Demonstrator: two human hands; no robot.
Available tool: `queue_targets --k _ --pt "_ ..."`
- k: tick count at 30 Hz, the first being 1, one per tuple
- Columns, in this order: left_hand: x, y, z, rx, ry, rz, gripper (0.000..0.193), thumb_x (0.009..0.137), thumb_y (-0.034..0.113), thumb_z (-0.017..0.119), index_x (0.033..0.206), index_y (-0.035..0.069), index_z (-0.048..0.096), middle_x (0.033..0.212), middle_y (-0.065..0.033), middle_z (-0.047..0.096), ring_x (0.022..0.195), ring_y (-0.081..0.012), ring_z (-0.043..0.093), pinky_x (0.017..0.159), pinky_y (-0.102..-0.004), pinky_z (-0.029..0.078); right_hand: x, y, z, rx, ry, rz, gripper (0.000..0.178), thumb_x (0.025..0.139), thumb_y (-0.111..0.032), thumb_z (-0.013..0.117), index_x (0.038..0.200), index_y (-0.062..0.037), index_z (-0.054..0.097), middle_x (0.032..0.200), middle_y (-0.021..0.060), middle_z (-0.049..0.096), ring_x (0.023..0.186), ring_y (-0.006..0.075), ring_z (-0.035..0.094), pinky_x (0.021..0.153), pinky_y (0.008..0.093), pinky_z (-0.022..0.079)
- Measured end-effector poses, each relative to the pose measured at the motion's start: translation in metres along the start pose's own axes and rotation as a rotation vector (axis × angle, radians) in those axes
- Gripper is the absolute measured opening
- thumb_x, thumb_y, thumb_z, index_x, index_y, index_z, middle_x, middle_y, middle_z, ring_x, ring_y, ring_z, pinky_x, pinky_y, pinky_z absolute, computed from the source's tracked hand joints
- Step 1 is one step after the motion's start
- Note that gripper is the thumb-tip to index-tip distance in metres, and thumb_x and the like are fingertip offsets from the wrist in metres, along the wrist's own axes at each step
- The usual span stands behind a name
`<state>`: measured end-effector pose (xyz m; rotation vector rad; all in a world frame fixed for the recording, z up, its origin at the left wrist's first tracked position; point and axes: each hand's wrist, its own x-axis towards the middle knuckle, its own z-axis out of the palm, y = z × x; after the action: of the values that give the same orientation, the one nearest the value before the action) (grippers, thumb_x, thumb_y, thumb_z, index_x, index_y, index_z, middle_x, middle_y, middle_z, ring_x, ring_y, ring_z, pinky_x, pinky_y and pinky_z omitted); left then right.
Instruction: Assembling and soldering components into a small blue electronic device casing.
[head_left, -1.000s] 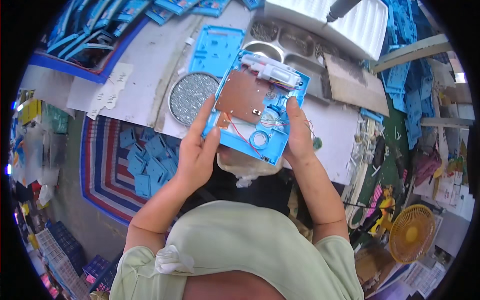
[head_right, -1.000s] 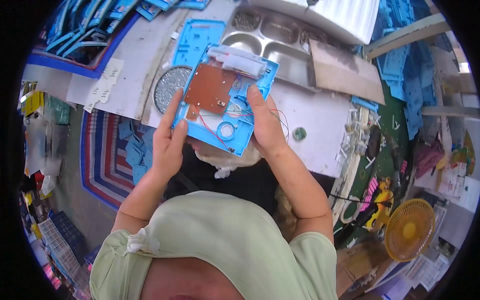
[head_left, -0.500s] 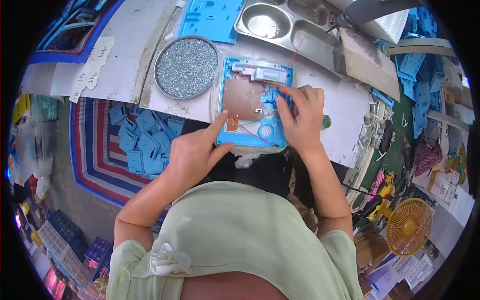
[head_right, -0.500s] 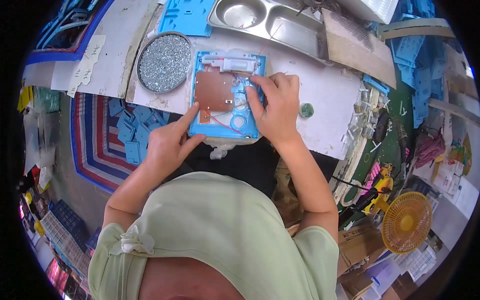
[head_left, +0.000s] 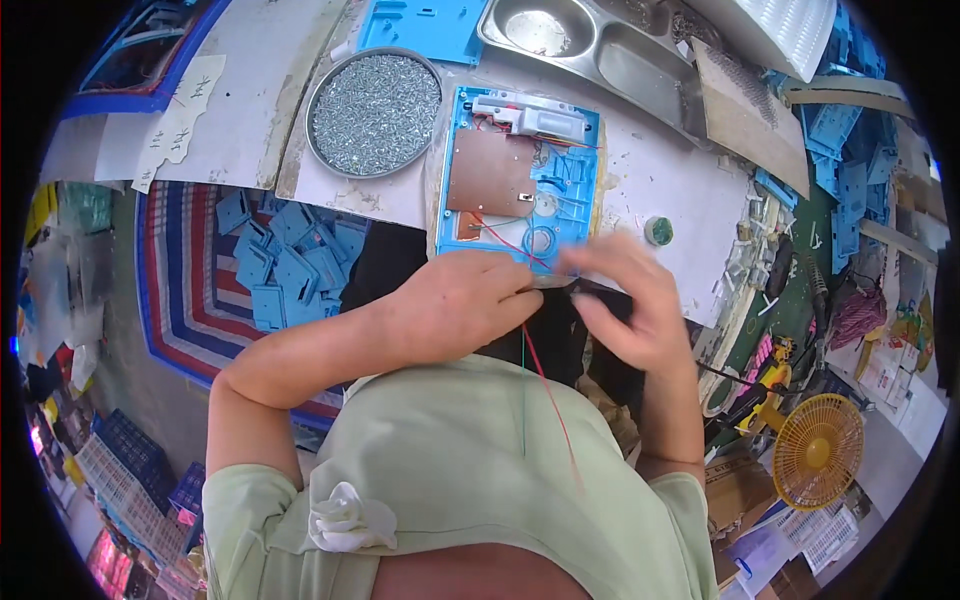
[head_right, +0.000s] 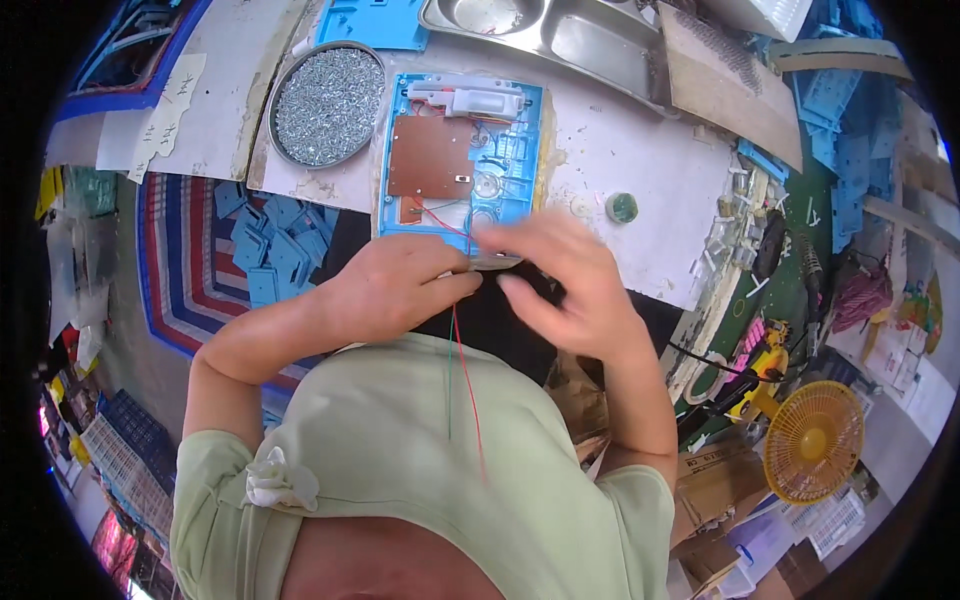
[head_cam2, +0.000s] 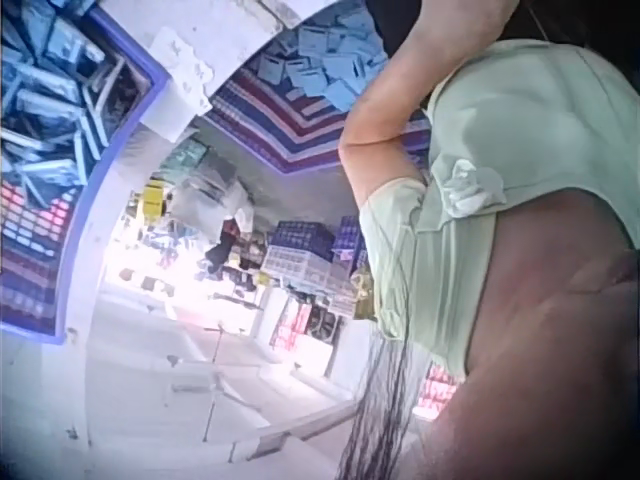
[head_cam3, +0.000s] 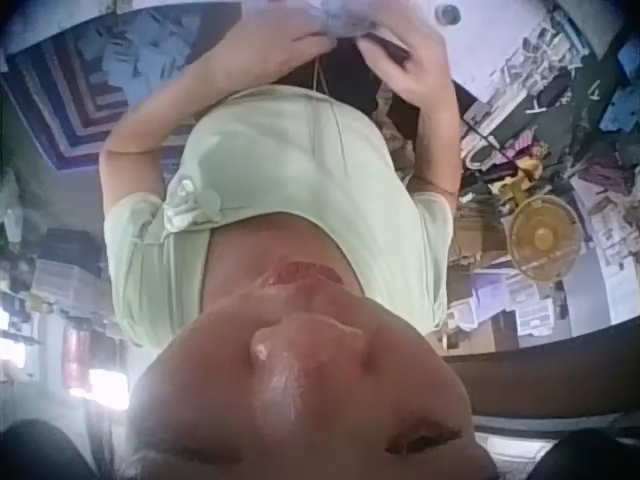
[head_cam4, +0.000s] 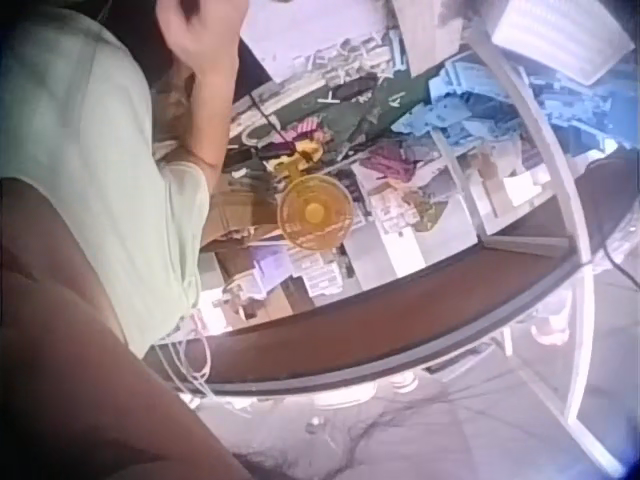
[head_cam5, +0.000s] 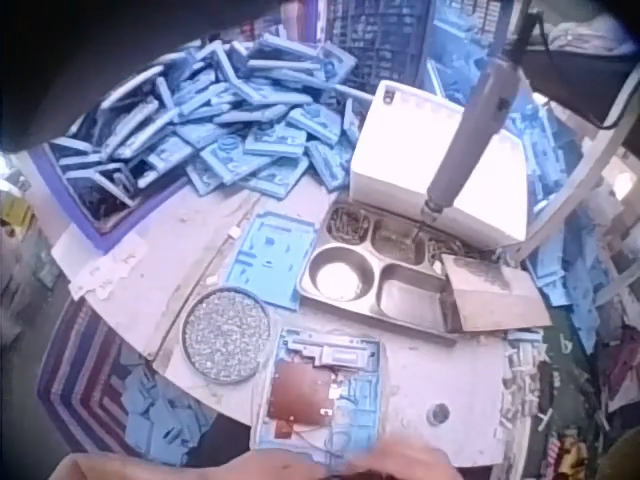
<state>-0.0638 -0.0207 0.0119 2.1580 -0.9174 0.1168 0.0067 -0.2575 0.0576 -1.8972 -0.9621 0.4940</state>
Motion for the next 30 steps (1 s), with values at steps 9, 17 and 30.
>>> queue_targets --k 9,17,30 --pt "-0.061 -0.009 -0.014 0.177 0.318 -0.366 0.016 0.077 0.004 0.079 0.083 0.007 0.064 0.071 -0.0064 0.054 0.057 -0.025 0.057 0.048 -0.0382 0.044 0.038 0.004 0.073 -0.591 0.242 -0.199 0.028 0.077 -0.02 0.081 0.102 -0.0108 0.073 0.099 -0.0012 0.063 0.098 0.0223 0.055 0.089 0.0457 0.039" --pt "-0.078 0.004 -0.018 -0.046 -0.072 -0.387 0.015 0.083 0.011 0.074 0.096 0.007 0.068 0.081 -0.0098 0.062 0.072 -0.032 0.064 0.063 -0.0412 0.051 0.043 -0.001 0.103 -0.545 0.268 -0.137 0.03 0.07 -0.021 0.084 0.094 -0.0121 0.07 0.097 0.0008 0.063 0.095 0.0241 0.057 0.087 0.0455 0.038" --pt "-0.048 -0.039 -0.022 0.034 0.169 -0.189 0.03 0.068 0.008 0.089 0.096 0.01 0.076 0.079 -0.0054 0.059 0.066 -0.0236 0.061 0.055 -0.0359 0.048 -0.019 0.075 -0.057 -0.453 0.791 0.288 0.014 0.087 -0.006 0.074 0.099 0.0008 0.076 0.087 0.0123 0.074 0.074 0.0187 0.066 0.072 0.0312 0.053"
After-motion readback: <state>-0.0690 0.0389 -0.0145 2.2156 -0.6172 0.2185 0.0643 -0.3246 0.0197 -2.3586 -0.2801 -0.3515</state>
